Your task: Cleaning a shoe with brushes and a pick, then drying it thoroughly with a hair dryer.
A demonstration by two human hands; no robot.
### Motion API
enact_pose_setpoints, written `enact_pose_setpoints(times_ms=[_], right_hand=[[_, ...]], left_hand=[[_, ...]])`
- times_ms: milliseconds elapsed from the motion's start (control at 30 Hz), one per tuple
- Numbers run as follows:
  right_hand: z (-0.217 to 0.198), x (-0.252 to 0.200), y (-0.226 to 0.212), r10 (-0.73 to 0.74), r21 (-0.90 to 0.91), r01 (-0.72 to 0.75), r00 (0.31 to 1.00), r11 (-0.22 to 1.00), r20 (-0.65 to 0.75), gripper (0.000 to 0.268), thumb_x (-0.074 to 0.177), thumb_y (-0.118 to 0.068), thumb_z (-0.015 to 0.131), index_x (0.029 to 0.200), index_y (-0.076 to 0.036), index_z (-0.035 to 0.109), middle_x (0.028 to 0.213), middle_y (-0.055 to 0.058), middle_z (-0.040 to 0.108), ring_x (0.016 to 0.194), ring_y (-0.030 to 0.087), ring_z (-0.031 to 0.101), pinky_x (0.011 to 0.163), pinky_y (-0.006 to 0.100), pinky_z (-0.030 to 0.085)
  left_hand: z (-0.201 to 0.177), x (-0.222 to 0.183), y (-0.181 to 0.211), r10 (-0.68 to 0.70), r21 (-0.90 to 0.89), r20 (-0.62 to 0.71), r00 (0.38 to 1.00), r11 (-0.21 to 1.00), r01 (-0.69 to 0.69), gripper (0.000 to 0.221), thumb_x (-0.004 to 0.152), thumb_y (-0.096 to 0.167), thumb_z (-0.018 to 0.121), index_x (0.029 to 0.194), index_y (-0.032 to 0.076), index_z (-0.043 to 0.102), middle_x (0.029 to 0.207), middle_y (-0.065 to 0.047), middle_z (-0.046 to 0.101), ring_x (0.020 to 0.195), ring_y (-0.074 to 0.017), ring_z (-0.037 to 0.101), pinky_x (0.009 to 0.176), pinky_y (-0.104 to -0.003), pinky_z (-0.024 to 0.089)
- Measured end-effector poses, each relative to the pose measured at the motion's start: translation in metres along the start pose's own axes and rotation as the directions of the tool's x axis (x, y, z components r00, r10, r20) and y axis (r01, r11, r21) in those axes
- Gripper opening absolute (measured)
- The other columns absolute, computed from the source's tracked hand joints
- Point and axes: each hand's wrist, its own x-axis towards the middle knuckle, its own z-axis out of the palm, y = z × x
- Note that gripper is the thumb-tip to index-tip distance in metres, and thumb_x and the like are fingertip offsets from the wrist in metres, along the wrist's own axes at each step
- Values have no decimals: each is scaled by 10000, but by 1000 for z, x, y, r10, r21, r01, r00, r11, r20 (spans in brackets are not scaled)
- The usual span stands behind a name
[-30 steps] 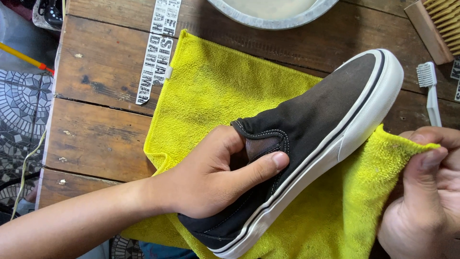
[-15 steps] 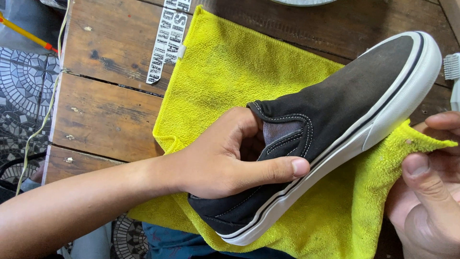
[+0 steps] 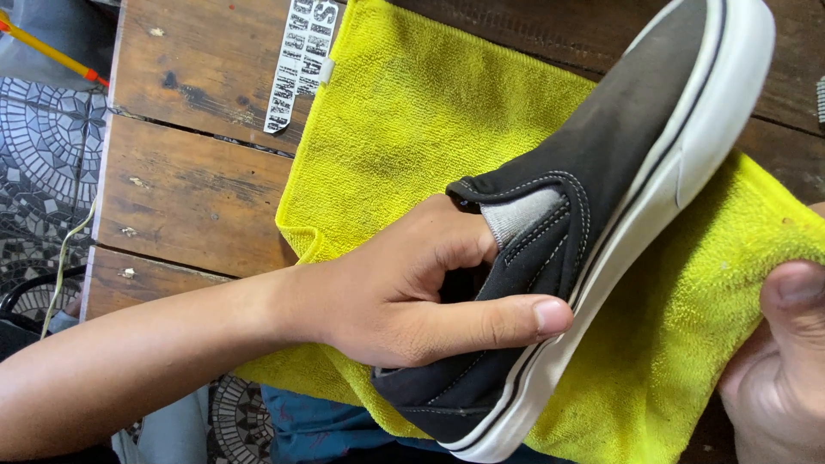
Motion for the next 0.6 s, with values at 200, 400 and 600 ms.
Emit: enact_pose_setpoints(times_ms=[200, 400, 600], right_hand=[[0, -9, -15, -576, -260, 718, 681, 645, 451, 209, 1024, -84, 754, 1183, -2, 645, 1111, 261, 632, 740, 215, 586, 729, 315, 472], [36, 9, -54, -672, -220, 884, 458, 412, 582, 116, 991, -24, 704, 1026, 81, 741, 943, 284, 723, 691, 281, 675, 655, 364, 585], [50, -3, -44, -700, -298, 865, 501, 403, 509, 115, 1050, -27, 662, 1049, 45, 751, 955, 234, 730, 723, 267, 676, 678, 381, 613]], left_hand=[[14, 7, -4, 126, 18, 46, 991, 992, -127, 385, 1171, 276, 428, 870, 36, 436, 842, -88, 406, 800, -314, 421, 790, -445, 382], [23, 12, -5, 145, 72, -22, 989, 987, -143, 349, 1164, 239, 434, 885, 34, 393, 858, -105, 387, 807, -334, 402, 809, -472, 365], [22, 8, -5, 71, 168, 20, 997, 983, -74, 352, 1185, 309, 378, 998, 26, 472, 950, -124, 448, 882, -354, 448, 858, -484, 408]])
